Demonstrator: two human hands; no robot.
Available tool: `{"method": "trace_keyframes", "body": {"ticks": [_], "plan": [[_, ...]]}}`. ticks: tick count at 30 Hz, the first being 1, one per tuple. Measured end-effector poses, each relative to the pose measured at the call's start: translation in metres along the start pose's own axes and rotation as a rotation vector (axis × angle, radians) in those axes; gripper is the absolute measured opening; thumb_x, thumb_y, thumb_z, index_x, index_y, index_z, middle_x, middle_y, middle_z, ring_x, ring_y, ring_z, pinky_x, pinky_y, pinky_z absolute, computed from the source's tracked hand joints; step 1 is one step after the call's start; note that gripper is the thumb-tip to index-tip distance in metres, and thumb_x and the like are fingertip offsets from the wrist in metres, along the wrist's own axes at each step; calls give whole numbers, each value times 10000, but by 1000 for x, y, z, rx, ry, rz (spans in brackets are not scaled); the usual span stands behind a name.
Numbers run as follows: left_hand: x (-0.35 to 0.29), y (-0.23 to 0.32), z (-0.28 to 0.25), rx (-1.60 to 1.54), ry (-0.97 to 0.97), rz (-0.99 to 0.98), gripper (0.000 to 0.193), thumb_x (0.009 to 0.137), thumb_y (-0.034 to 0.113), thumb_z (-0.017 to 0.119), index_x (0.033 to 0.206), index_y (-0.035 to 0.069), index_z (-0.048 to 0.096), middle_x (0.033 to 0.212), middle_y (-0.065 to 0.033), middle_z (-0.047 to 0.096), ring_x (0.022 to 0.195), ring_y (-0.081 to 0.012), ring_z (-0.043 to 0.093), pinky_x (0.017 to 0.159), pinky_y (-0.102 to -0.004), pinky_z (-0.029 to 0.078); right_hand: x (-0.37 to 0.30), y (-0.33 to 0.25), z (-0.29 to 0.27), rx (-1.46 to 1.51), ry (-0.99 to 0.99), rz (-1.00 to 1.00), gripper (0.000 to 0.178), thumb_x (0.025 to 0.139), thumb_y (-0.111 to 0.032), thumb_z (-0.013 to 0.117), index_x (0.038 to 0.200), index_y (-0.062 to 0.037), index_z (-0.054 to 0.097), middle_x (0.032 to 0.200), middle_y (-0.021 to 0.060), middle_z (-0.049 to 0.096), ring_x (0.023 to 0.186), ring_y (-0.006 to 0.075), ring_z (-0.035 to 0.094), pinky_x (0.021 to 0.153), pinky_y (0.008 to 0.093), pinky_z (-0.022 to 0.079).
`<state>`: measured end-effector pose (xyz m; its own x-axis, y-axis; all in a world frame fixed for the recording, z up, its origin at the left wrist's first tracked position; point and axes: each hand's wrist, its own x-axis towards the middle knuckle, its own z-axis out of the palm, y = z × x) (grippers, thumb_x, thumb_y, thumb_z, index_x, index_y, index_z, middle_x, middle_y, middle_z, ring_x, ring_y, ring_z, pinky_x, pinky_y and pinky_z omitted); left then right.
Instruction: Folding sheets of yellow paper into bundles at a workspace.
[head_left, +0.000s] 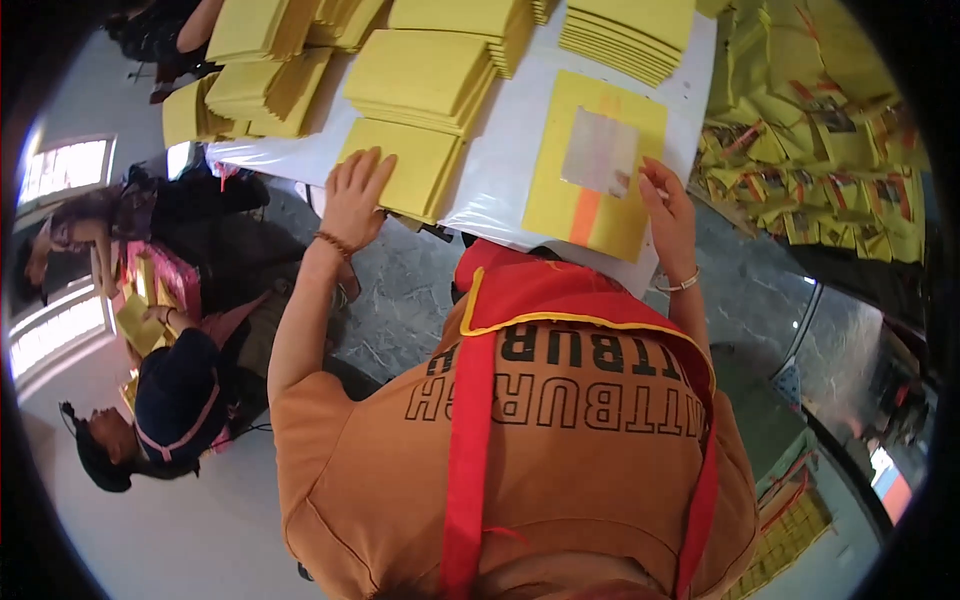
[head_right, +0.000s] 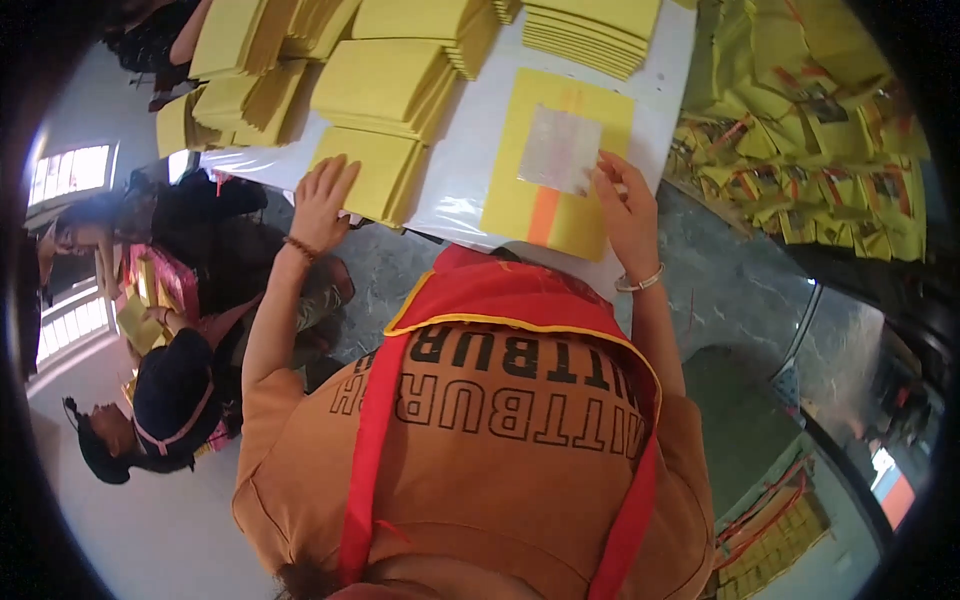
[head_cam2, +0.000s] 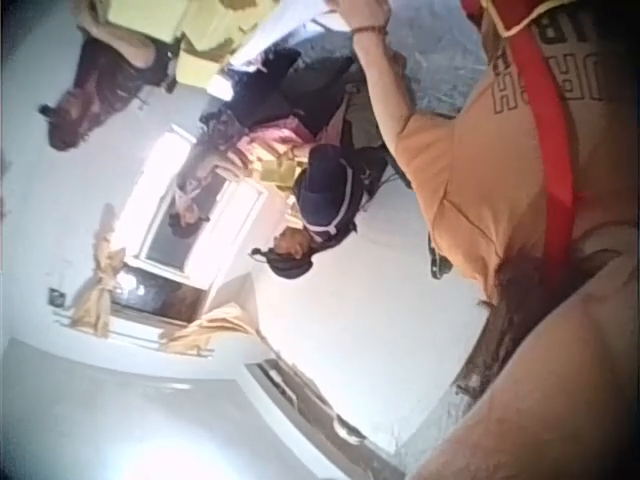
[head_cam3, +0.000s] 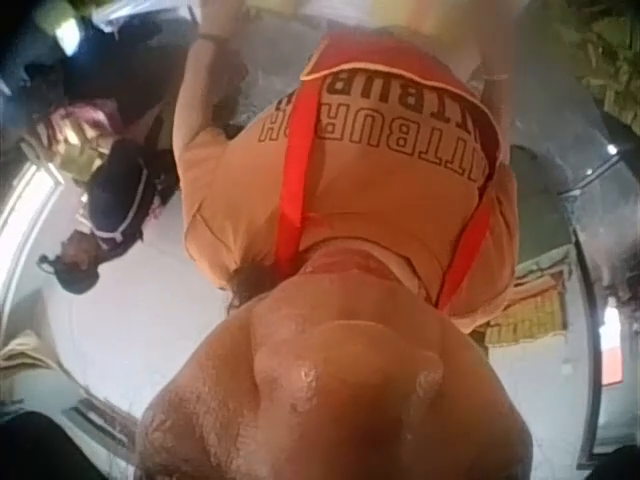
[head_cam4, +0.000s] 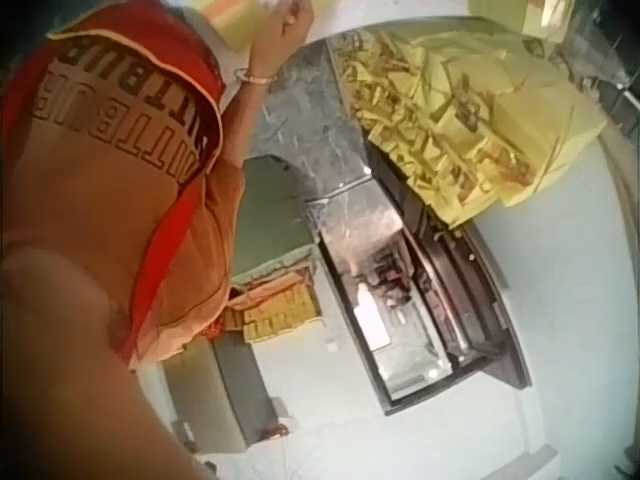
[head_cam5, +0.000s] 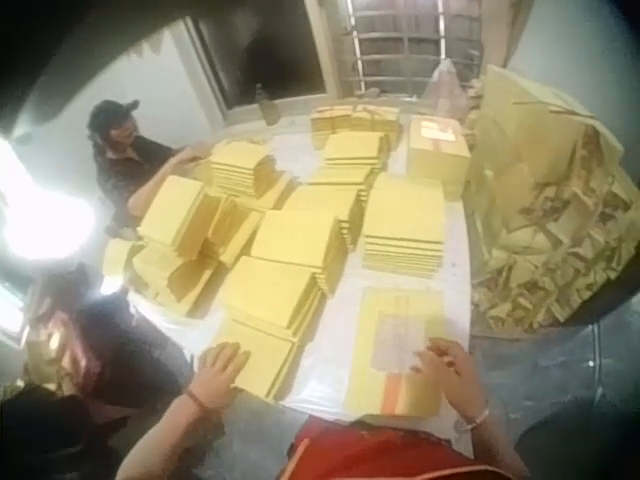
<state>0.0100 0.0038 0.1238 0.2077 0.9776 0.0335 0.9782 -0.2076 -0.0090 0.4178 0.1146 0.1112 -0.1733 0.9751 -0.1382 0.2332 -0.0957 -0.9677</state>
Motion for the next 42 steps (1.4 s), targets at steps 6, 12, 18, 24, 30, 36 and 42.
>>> {"method": "trace_keyframes", "body": {"ticks": [6, 12, 18, 24, 30, 36, 42], "plan": [[17, 23, -50, -138, 5, 53, 743, 716, 316, 698, 1355, 124, 370, 1345, -148, 391, 1203, -341, 383, 1004, -448, 288, 8, 19, -21, -458, 91, -448, 283, 780, -197, 648, 1047, -103, 634, 1053, 48, 607, 1042, 237, 515, 873, 354, 408], [63, 115, -14, -568, 88, 328, 476, 748, 211, 678, 1174, 51, 541, 1129, -131, 543, 1043, -314, 503, 882, -389, 412, 5, 39, -2, -660, 46, -524, 166, 725, -194, 688, 878, -130, 669, 1050, 29, 596, 1106, 257, 462, 957, 391, 337], [83, 158, 25, -457, 175, 546, 374, 730, 161, 663, 1076, 50, 571, 1006, -90, 558, 978, -267, 521, 835, -364, 433, 5, 59, 2, -384, 56, -436, 126, 717, -186, 710, 814, -123, 661, 1086, 20, 573, 1187, 274, 368, 999, 388, 279], [94, 150, 20, -638, 117, 580, 217, 740, 116, 662, 939, 38, 626, 916, -98, 582, 862, -272, 543, 743, -345, 459, 6, 68, 0, -223, 45, -383, 90, 763, -179, 667, 788, -95, 650, 1123, 17, 572, 1217, 257, 344, 1021, 369, 249], [102, 147, 16, -822, -27, 434, 95, 793, 115, 601, 808, 22, 604, 772, -116, 577, 755, -290, 546, 665, -361, 456, 8, 73, -9, -123, -26, -383, 191, 866, -186, 531, 777, -60, 643, 1144, 20, 589, 1238, 251, 330, 1033, 361, 234], [104, 150, 11, -831, -71, 331, 129, 798, 136, 591, 768, 11, 583, 710, -121, 567, 708, -296, 546, 634, -368, 446, 8, 70, -6, -75, 7, -345, 238, 885, -204, 513, 748, -52, 635, 1112, 30, 606, 1231, 237, 336, 1037, 350, 224], [102, 151, 16, -933, -80, 202, 144, 794, 161, 605, 792, 17, 612, 705, -117, 586, 666, -252, 565, 604, -343, 451, 8, 69, -5, -27, 16, -315, 258, 901, -208, 492, 740, -61, 630, 1110, 47, 606, 1226, 235, 335, 1041, 346, 219]]}}
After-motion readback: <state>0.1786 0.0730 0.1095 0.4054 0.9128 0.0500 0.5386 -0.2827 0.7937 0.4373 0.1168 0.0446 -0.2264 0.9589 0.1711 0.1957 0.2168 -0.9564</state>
